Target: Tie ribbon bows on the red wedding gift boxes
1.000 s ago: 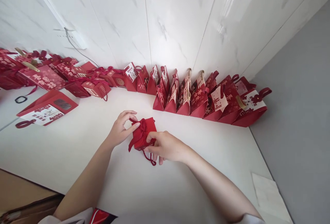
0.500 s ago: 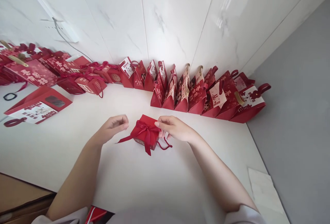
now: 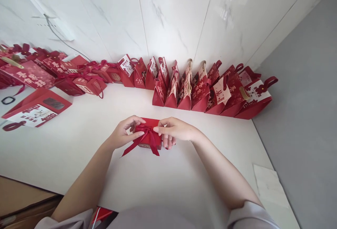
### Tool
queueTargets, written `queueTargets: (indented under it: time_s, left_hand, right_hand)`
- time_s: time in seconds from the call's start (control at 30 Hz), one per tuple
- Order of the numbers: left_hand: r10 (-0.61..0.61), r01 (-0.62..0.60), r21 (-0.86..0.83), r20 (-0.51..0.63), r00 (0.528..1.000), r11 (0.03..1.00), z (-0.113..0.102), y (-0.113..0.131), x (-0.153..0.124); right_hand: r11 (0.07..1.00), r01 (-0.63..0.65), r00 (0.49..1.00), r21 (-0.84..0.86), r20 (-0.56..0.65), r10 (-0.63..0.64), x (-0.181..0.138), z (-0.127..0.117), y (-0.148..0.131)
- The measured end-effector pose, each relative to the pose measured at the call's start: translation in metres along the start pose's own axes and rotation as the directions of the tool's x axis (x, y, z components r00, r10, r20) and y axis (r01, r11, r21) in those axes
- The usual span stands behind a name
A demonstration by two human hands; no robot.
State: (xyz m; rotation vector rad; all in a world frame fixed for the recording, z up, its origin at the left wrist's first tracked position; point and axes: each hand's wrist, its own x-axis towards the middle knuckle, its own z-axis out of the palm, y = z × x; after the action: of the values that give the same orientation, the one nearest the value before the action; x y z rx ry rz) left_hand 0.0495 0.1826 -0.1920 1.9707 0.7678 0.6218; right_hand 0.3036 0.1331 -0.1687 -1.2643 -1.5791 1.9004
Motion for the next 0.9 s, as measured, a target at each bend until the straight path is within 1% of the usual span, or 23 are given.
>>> queueTargets:
  time_s: [0.17,0.27,0.37,0.43,0.5,0.57,0.63,0.67,0.73,0.8,0.87,0.9]
  left_hand:
    - [0.031,-0.027,0.069,-0.055,0.998,0.997,0.001,-0.001,0.0]
    - [0.061,-0.054,0.096,-0.078,0.995,0.994,0.001,0.0,0.001]
    - [0.082,-0.073,0.089,-0.104,0.991,0.993,0.002,0.005,0.001]
    - [0.07,-0.06,0.078,-0.136,0.988,0.995,0.006,0.01,0.001]
    - [0.03,-0.021,0.063,-0.153,0.988,0.998,0.011,0.015,0.0]
    - [-0.016,0.022,0.049,-0.126,0.992,0.999,0.017,0.017,0.0]
    - [-0.044,0.047,0.033,-0.07,0.997,0.998,0.02,0.017,0.001]
    - [-0.055,0.056,0.025,-0.051,0.997,0.998,0.021,0.016,0.001]
    - [-0.066,0.066,0.018,-0.043,0.997,0.998,0.022,0.013,0.003]
    - [-0.069,0.069,0.014,-0.043,0.997,0.998,0.022,0.012,0.004]
    - [-0.077,0.077,-0.004,-0.024,0.997,0.997,0.021,0.012,0.004]
    - [-0.084,0.084,-0.016,-0.006,0.996,0.996,0.021,0.013,0.004]
  right_hand:
    - [0.999,-0.028,0.998,0.021,-0.056,0.029,0.009,0.003,0.008]
    - [0.999,-0.015,0.998,0.041,-0.064,0.018,0.011,0.005,0.009]
    - [0.999,0.009,0.997,0.042,-0.073,-0.006,0.008,0.007,0.005]
    - [0.999,0.044,0.998,0.022,-0.043,-0.043,0.004,0.008,0.001]
    - [0.997,0.083,0.996,-0.009,-0.015,-0.083,0.001,0.009,-0.001]
    - [0.991,0.125,0.991,-0.052,-0.044,-0.127,0.001,0.009,-0.002]
    - [0.973,0.185,0.966,-0.136,-0.155,-0.205,0.003,0.01,0.0]
    - [0.957,0.217,0.94,-0.194,-0.222,-0.259,0.005,0.01,0.001]
    - [0.912,0.265,0.869,-0.312,-0.332,-0.366,0.008,0.012,0.004]
    - [0.879,0.299,0.818,-0.371,-0.375,-0.436,0.011,0.013,0.006]
    - [0.87,0.329,0.802,-0.368,-0.376,-0.463,0.013,0.014,0.008]
    - [0.873,0.337,0.806,-0.354,-0.37,-0.461,0.014,0.014,0.009]
